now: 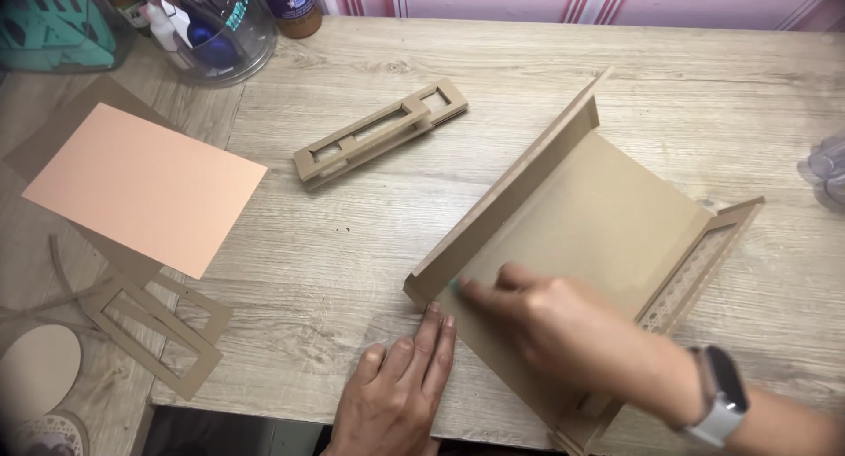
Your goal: Assembling a cardboard structure by folding precut pieces and applying glue.
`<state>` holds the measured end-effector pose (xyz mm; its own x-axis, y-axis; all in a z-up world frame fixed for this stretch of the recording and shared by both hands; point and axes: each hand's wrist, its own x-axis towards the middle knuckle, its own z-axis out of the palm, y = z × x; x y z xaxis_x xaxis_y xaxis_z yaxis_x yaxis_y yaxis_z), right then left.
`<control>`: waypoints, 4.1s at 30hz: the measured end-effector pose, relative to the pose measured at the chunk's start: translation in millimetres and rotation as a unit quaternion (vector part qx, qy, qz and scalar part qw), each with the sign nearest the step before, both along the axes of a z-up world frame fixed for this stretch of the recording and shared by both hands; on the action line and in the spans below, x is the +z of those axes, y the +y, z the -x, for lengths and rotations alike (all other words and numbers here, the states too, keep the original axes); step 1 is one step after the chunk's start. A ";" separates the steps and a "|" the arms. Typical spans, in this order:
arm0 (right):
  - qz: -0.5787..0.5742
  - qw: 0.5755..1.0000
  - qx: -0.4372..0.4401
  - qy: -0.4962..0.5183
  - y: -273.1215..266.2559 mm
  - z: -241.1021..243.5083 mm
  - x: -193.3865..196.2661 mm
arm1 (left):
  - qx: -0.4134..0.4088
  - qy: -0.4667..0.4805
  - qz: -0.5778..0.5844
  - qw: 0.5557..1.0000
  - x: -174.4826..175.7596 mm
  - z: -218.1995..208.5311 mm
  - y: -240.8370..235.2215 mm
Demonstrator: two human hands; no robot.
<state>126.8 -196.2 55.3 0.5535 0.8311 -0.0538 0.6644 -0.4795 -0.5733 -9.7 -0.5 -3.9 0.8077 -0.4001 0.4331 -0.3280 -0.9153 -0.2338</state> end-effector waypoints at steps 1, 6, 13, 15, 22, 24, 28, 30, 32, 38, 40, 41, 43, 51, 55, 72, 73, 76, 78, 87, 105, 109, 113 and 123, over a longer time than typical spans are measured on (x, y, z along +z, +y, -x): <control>-0.023 0.999 0.027 0.001 6.0 7.1 1.1 | -0.001 0.007 0.003 1.000 0.9 -0.6 -0.2; 0.025 0.998 0.031 -0.046 0.7 4.9 -9.0 | -0.006 -0.057 -0.003 0.998 3.0 -7.2 -0.5; 0.090 0.984 -0.104 -0.117 -41.6 -76.5 -4.6 | 0.007 -0.165 -0.057 0.985 2.3 -21.1 0.0; 0.117 0.977 -0.122 -0.129 -51.9 -92.6 -4.5 | 0.006 -0.177 -0.065 0.982 -6.1 -23.8 0.5; 0.119 0.974 -0.164 -0.099 -70.9 -119.5 0.7 | -0.007 -0.204 -0.105 0.973 -17.3 -27.5 8.0; 0.120 0.970 -0.173 -0.123 -76.2 -127.7 -0.7 | -0.009 -0.205 -0.106 0.973 -18.7 -28.2 8.2; 0.104 0.960 -0.183 -0.187 -92.2 -145.7 -13.4 | -0.008 -0.201 -0.107 0.974 -19.5 -27.7 8.8; 0.115 0.956 -0.189 -0.190 -94.2 -147.6 -15.8 | -0.005 -0.205 -0.102 0.973 -21.3 -27.9 7.9; 0.126 0.953 -0.193 -0.195 -94.1 -148.9 -16.7 | 0.000 -0.210 -0.097 0.973 -21.3 -26.8 7.1; 0.114 0.954 -0.203 -0.189 -92.8 -146.1 -16.7 | 0.006 -0.185 -0.094 0.978 -16.4 -22.8 4.2; 0.128 0.948 -0.208 -0.204 -93.6 -146.8 -16.6 | 0.014 -0.184 -0.065 0.981 -14.3 -22.9 1.6; 0.128 0.948 -0.208 -0.205 -92.9 -146.9 -15.4 | 0.015 -0.185 -0.065 0.980 -14.4 -22.9 1.5; 0.146 0.946 -0.223 -0.186 -91.2 -147.3 -12.6 | 0.014 -0.181 -0.062 0.981 -14.0 -22.6 1.3; 0.112 0.940 -0.310 -0.082 -95.2 -149.5 14.6 | 0.026 -0.185 -0.052 0.981 -11.3 -19.4 4.8; 0.130 0.902 -0.409 -0.055 -132.1 -165.3 14.5 | 0.033 -0.131 0.002 0.991 -28.2 -5.2 15.2; 0.212 0.881 -0.419 -0.055 -154.2 -167.2 6.6 | 0.010 0.202 0.605 0.770 30.6 -103.0 26.6; 0.216 0.878 -0.421 -0.073 -147.3 -160.3 14.1 | -0.070 0.152 0.551 0.817 23.8 -107.0 26.3; -0.029 0.920 -0.207 -0.333 -139.1 -146.6 -1.0 | -0.166 0.139 0.477 0.852 33.8 -110.5 21.9; -0.064 0.943 -0.125 -0.302 -101.0 -112.9 23.5 | -0.210 0.110 0.431 0.870 25.1 -120.9 22.8; -0.189 0.931 0.085 -0.301 -14.6 -73.7 36.4 | -0.253 0.044 0.432 0.864 19.0 -129.6 13.6; -0.116 0.929 -0.057 -0.347 -104.8 -159.9 20.0 | -0.174 0.165 0.540 0.807 11.3 -138.6 19.7; -0.107 0.912 -0.055 -0.393 -107.5 -162.3 26.1 | -0.166 0.165 0.524 0.819 15.3 -136.2 21.6; -0.120 0.906 -0.035 -0.406 -108.1 -170.5 22.7 | -0.152 0.174 0.530 0.816 16.7 -135.2 19.8; -0.068 0.916 -0.032 -0.395 -119.3 -174.3 22.5 | -0.170 0.178 0.533 0.810 11.8 -137.2 20.9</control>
<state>301.2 -315.5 77.8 0.4225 0.7651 0.4859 0.8708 -0.4914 0.0167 127.5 20.3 7.9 0.8791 -0.1774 0.4424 -0.4759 -0.3783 0.7940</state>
